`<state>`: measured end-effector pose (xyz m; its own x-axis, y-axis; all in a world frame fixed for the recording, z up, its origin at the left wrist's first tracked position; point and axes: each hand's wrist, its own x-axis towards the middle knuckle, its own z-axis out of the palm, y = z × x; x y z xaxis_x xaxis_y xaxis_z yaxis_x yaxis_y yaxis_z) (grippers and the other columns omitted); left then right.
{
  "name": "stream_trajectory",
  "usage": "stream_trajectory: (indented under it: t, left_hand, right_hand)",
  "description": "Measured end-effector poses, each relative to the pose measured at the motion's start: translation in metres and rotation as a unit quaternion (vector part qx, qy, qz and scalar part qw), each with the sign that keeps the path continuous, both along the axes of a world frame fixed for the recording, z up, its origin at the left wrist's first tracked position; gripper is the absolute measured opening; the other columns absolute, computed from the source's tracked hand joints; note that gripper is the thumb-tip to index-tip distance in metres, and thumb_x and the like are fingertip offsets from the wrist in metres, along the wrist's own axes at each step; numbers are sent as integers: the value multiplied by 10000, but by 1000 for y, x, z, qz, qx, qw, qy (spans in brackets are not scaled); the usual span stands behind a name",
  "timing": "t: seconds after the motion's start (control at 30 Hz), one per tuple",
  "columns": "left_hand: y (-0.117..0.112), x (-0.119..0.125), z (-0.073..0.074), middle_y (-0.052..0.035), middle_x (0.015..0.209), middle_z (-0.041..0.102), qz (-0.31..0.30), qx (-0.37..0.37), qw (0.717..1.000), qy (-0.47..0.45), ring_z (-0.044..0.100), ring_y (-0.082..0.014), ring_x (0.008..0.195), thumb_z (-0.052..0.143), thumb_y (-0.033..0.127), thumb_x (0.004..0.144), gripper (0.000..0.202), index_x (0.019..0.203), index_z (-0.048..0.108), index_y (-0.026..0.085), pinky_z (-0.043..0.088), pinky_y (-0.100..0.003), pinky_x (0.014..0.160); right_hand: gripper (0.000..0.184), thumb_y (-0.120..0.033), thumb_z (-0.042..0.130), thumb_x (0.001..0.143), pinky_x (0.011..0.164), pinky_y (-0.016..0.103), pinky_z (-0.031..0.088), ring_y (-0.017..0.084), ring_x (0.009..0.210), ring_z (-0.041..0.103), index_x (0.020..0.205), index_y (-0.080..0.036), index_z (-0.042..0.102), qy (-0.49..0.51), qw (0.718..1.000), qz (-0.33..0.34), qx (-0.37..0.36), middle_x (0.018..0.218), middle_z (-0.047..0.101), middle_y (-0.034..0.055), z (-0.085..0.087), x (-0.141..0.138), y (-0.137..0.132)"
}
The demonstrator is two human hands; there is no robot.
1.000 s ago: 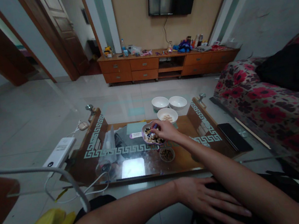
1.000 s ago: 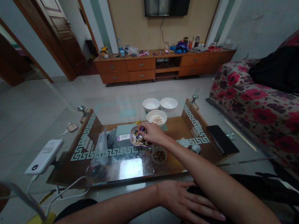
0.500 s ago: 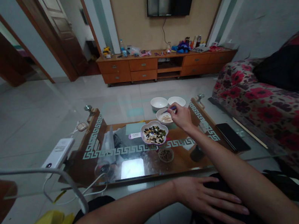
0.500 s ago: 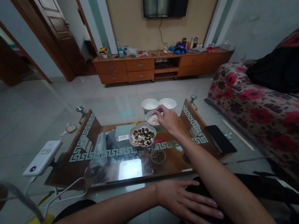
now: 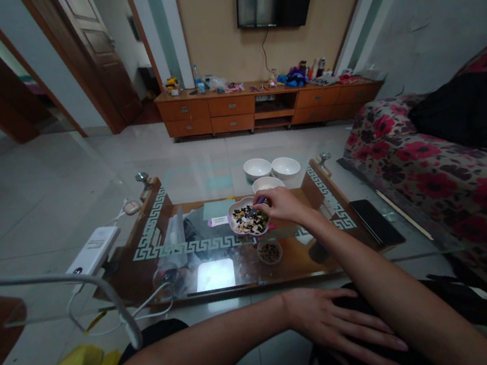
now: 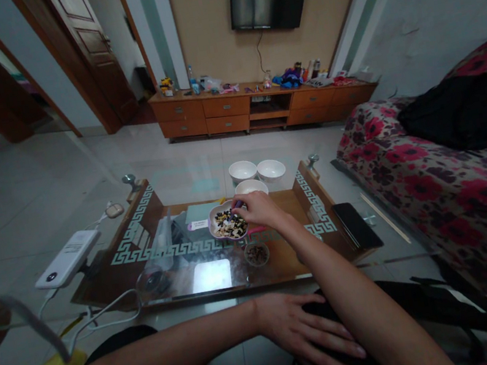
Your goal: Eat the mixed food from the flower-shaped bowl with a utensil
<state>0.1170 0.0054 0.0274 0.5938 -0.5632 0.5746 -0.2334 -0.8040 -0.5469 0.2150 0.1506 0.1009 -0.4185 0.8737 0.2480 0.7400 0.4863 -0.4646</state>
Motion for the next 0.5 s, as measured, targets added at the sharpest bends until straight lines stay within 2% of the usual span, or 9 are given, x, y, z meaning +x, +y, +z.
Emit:
stream_trajectory:
  t: [0.23,0.5]
  left_hand:
    - [0,-2,0,54,1565,522,11,5,1000,8,399,-203,1512,270,651,1103,498,1438,617,528,448,-464,1189]
    - [2,-2,1,44,1551,539,0,0,1000,3,421,-210,1499,289,644,1106,486,1421,637,516,437,-471,1202]
  right_hand:
    - [145,-185,738,898,692,312,408,220,784,680,995,-264,812,-40,999,21,6,841,774,26,-2,-4,0]
    - [153,-202,720,938,716,314,409,229,843,676,1065,-250,791,-70,997,30,2,900,778,41,-10,-8,2]
